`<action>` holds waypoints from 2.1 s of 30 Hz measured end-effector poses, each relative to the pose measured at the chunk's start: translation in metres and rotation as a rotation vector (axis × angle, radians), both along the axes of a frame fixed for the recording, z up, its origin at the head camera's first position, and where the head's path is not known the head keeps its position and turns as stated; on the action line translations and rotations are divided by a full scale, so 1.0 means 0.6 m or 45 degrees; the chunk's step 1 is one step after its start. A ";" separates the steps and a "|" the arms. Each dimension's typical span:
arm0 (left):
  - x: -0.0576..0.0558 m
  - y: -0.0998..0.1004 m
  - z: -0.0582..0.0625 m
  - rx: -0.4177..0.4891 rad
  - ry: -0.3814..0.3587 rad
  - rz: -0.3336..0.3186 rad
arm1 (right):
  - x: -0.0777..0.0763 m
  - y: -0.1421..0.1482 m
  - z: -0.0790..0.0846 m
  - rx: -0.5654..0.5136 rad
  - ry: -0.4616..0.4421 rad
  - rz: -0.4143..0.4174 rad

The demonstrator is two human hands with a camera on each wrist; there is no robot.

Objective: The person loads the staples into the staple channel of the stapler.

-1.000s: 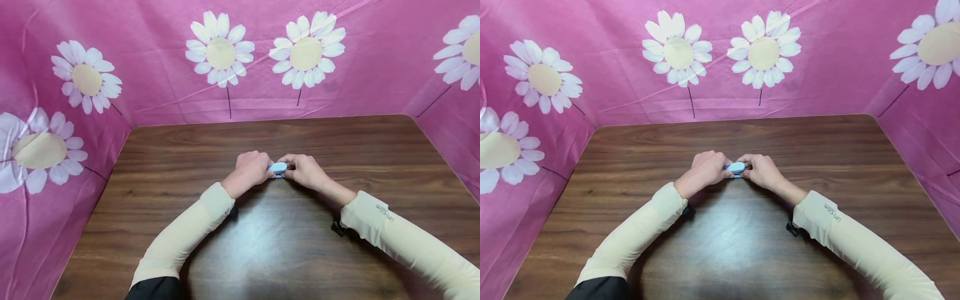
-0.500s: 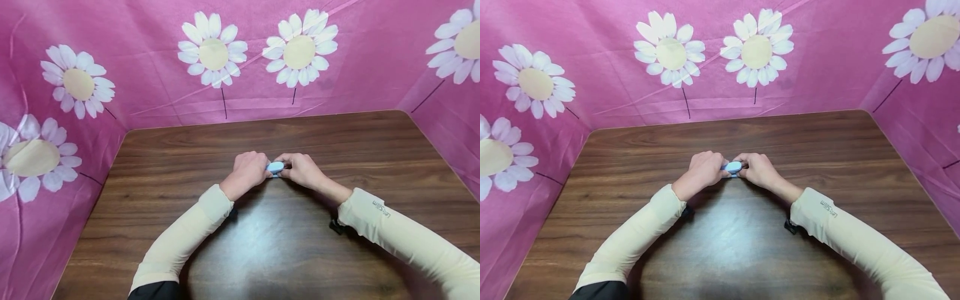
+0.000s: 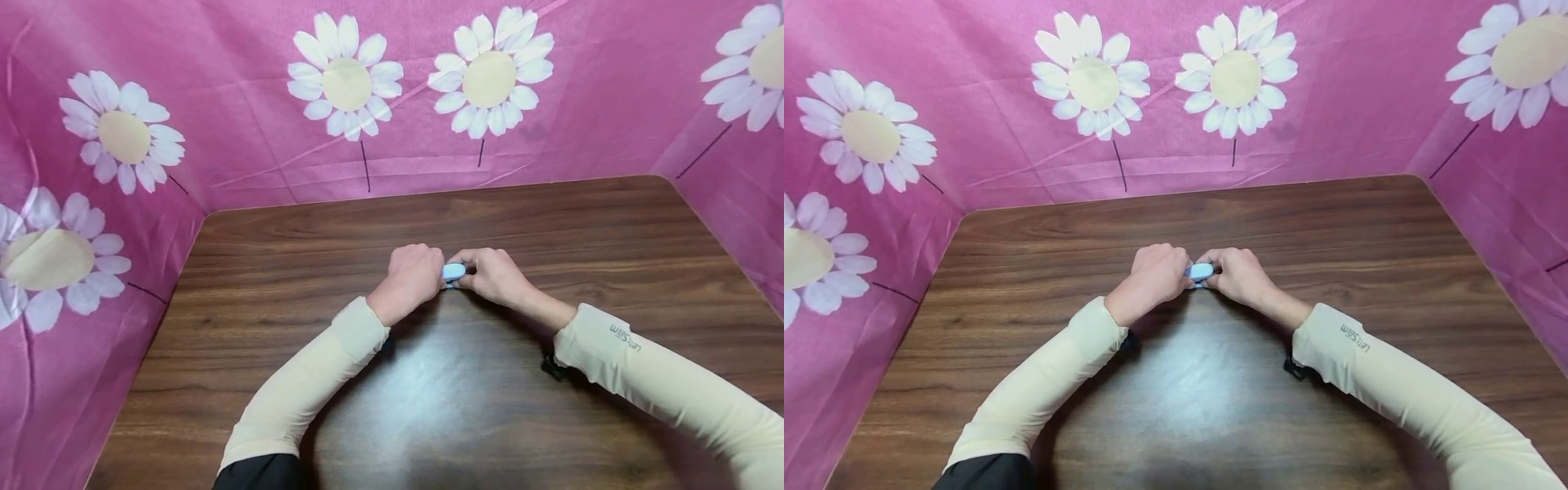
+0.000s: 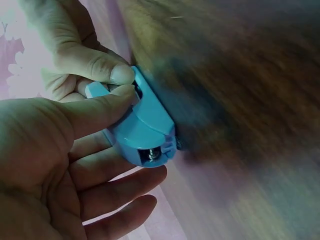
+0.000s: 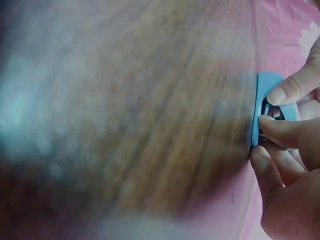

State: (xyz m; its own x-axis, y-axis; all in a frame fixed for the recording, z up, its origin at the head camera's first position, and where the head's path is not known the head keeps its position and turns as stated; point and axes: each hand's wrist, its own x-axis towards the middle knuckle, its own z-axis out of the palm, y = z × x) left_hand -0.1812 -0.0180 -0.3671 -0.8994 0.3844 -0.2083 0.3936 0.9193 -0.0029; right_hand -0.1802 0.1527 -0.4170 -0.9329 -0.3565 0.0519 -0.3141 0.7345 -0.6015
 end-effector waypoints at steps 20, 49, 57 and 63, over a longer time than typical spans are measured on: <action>0.002 -0.005 -0.001 0.041 -0.021 -0.018 | -0.002 0.005 0.002 0.022 -0.001 0.032; -0.001 -0.054 -0.021 0.452 -0.078 -0.085 | -0.004 0.019 -0.001 -0.139 -0.182 0.086; 0.011 -0.086 0.007 0.464 0.240 0.047 | -0.005 0.015 -0.003 -0.142 -0.187 0.088; 0.012 -0.125 0.012 0.285 0.678 0.085 | -0.008 0.016 -0.005 -0.142 -0.159 0.107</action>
State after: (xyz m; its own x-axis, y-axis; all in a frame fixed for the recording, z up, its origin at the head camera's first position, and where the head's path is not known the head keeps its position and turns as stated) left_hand -0.1740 -0.0928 -0.3598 -0.8817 0.3060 0.3590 0.3326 0.9430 0.0131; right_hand -0.1850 0.1624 -0.4202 -0.9017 -0.4320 -0.0193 -0.2892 0.6357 -0.7157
